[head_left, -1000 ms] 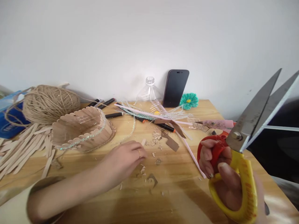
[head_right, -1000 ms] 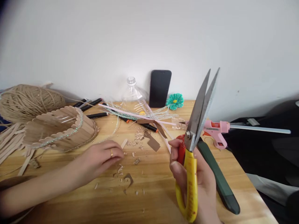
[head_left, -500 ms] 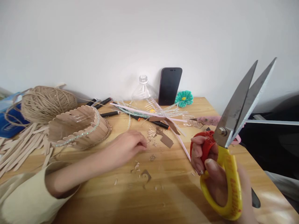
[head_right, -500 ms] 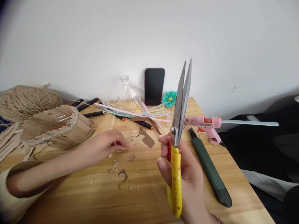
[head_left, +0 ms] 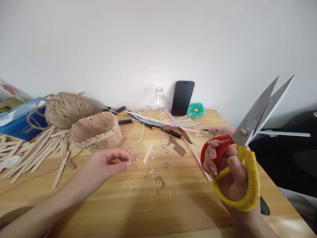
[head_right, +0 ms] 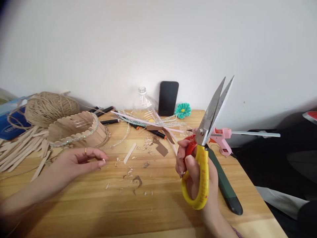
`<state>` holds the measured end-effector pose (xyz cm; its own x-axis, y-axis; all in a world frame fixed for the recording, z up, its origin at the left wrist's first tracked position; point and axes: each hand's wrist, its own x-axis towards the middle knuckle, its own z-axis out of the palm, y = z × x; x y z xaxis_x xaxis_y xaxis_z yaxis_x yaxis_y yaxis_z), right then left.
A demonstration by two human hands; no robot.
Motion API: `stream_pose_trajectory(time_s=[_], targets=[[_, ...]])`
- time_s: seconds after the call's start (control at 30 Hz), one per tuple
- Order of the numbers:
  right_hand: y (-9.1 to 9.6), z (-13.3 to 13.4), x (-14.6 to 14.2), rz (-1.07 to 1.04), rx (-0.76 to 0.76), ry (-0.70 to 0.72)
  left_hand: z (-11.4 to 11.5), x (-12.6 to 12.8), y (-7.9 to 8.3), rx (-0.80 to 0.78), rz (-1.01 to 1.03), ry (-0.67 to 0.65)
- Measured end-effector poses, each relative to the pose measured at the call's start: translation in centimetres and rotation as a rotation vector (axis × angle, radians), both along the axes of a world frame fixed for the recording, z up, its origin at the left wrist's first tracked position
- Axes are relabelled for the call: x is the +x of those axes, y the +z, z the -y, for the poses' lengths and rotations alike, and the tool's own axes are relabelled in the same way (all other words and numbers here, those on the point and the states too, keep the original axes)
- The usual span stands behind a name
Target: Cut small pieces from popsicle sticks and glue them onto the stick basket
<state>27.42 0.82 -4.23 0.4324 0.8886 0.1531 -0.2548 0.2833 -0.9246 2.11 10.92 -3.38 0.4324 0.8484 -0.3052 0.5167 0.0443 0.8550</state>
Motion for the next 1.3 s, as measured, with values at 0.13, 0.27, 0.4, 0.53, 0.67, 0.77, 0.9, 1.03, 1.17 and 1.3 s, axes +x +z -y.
stream_pose_trajectory(time_s=[0.13, 0.27, 0.4, 0.53, 0.67, 0.77, 0.9, 1.03, 1.17, 1.3], targets=[[-0.1, 0.6, 0.0, 0.136, -0.11, -0.047, 0.4, -0.4, 0.2, -0.157, 0.083, 0.136], [-0.3, 1.4, 0.0, 0.231, -0.204, -0.01, 0.7, -0.8, -0.3, -0.217, 0.135, 0.148], [-0.4, 2.7, -0.6, 0.191, -0.277, 0.128, 0.8, -1.1, -0.9, -0.29, 0.202, 0.18], [-0.2, 4.1, -2.2, 0.192, -0.406, 0.226, 0.8, -1.2, -0.9, -0.323, 0.266, 0.226], [0.0, 4.7, -2.7, 0.305, -0.409, 0.181, 0.8, -1.4, -0.7, -0.302, 0.267, 0.263], [-0.4, 4.5, -1.9, 0.407, -0.351, 0.271, 0.8, -1.4, -0.5, -0.318, 0.295, 0.272], [-0.7, 3.7, -2.0, 0.357, -0.392, 0.367, 1.1, -1.1, -0.3, -0.364, 0.335, 0.248], [-0.3, 2.6, -3.9, 0.279, -0.543, 0.346, 1.4, -1.0, -0.3, -0.37, 0.351, 0.212], [0.1, 1.5, -5.5, 0.291, -0.596, 0.301, 1.7, -1.1, -0.4, -0.37, 0.354, 0.184], [0.3, 0.4, -6.8, 0.358, -0.589, 0.345, 1.9, -1.1, -0.1, -0.372, 0.356, 0.177]])
